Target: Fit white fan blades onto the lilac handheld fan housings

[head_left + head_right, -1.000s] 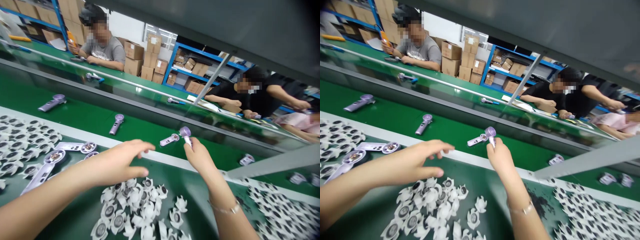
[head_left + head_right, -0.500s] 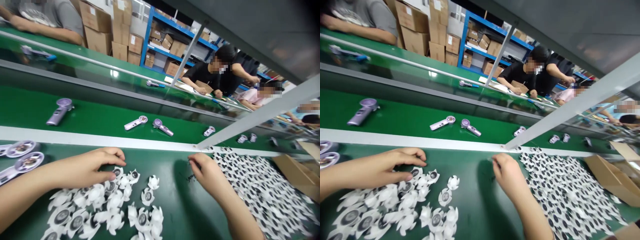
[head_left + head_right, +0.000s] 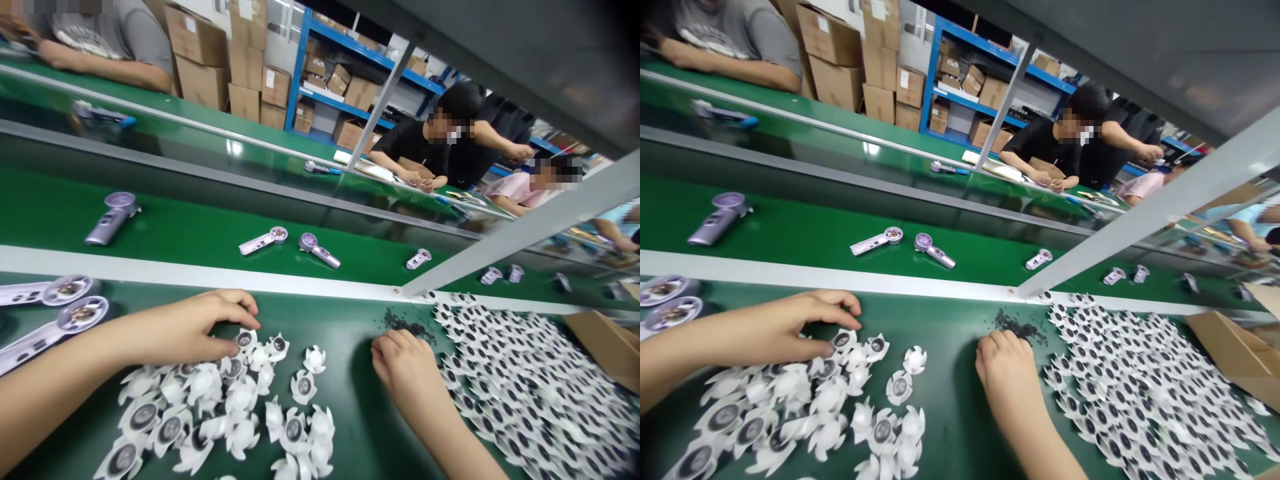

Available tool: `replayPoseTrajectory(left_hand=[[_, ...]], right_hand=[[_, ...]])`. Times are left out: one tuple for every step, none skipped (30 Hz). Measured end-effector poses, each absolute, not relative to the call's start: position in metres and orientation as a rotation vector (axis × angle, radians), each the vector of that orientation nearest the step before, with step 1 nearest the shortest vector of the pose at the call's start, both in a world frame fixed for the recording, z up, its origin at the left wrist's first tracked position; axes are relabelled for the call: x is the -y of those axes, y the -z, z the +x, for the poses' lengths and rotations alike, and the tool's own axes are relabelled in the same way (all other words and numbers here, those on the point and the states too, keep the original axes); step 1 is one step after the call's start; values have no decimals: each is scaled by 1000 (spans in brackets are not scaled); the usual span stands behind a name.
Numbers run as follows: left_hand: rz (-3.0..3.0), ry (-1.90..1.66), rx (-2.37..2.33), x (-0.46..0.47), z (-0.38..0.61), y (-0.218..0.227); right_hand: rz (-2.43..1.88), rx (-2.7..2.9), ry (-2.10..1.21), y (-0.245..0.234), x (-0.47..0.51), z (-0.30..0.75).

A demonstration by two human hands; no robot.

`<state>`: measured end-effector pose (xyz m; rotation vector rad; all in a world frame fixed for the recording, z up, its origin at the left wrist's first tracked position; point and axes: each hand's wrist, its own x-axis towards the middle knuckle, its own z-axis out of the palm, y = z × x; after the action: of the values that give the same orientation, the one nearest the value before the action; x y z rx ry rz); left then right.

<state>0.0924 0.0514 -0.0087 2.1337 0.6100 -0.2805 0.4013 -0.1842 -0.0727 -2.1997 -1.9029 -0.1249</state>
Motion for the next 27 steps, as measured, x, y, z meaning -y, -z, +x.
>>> replayPoseTrajectory(left_hand=[[2128,274,-617,-52,92,9],[2122,248,-630,-52,91,10],[2116,218,-635,-52,90,13],[2112,177,-635,-51,89,15],[2108,132,-635,-51,88,18],[2102,85,-640,-50,88,20],[2089,38,-649,-49,88,20],[2067,-10,-657,-48,88,18],[2038,-60,-663,-47,87,14],[2005,-108,-668,-46,87,7],[1973,-155,-670,-45,85,-2],[1939,-211,-677,-43,82,-13],[1896,-276,-691,-42,79,-25],[1844,-350,-711,-40,75,-37],[1785,-426,-734,-37,72,-48],[1723,-496,-752,-35,68,-58],[1666,-557,-758,-33,65,-67],[1625,-604,-749,-30,63,-74],[1603,-643,-736,-28,61,-78],[1596,-671,-722,-26,61,-81],[1599,-686,-705,-25,60,-83],[1608,-689,-692,-24,61,-84],[1618,-682,-684,-24,61,-84],[1629,-665,-683,-24,62,-83],[1640,-652,-679,-24,63,-83],[1649,-643,-673,-24,63,-82],[1654,-647,-672,-25,63,-81]], right_hand=[[-2192,1890,125,71,180,400],[-2174,1870,117,68,174,396],[-2142,1849,92,62,166,389],[-2099,1832,50,55,157,378],[-2048,1827,1,47,146,365],[-1980,1822,-82,37,134,349],[-1899,1814,-194,27,121,331],[-1798,1796,-326,17,108,314],[-1682,1757,-470,7,95,298],[-1572,1715,-578,-2,82,284],[-1472,1680,-650,-11,71,272],[-1393,1665,-676,-20,62,262],[-1336,1673,-660,-27,54,255],[-1288,1686,-638,-33,49,250],[-1246,1698,-625,-39,45,246],[-1211,1691,-623,-42,43,244],[-1184,1666,-626,-45,42,242],[-1167,1629,-621,-45,42,240],[-1162,1592,-604,-45,43,238],[-1161,1566,-571,-44,44,237],[-1170,1549,-531,-42,46,236],[-1181,1546,-489,-40,47,236],[-1195,1548,-457,-39,48,236],[-1214,1546,-438,-38,49,236],[-1227,1541,-424,-37,49,237],[-1238,1540,-413,-37,48,238],[-1245,1546,-403,-38,48,240]])
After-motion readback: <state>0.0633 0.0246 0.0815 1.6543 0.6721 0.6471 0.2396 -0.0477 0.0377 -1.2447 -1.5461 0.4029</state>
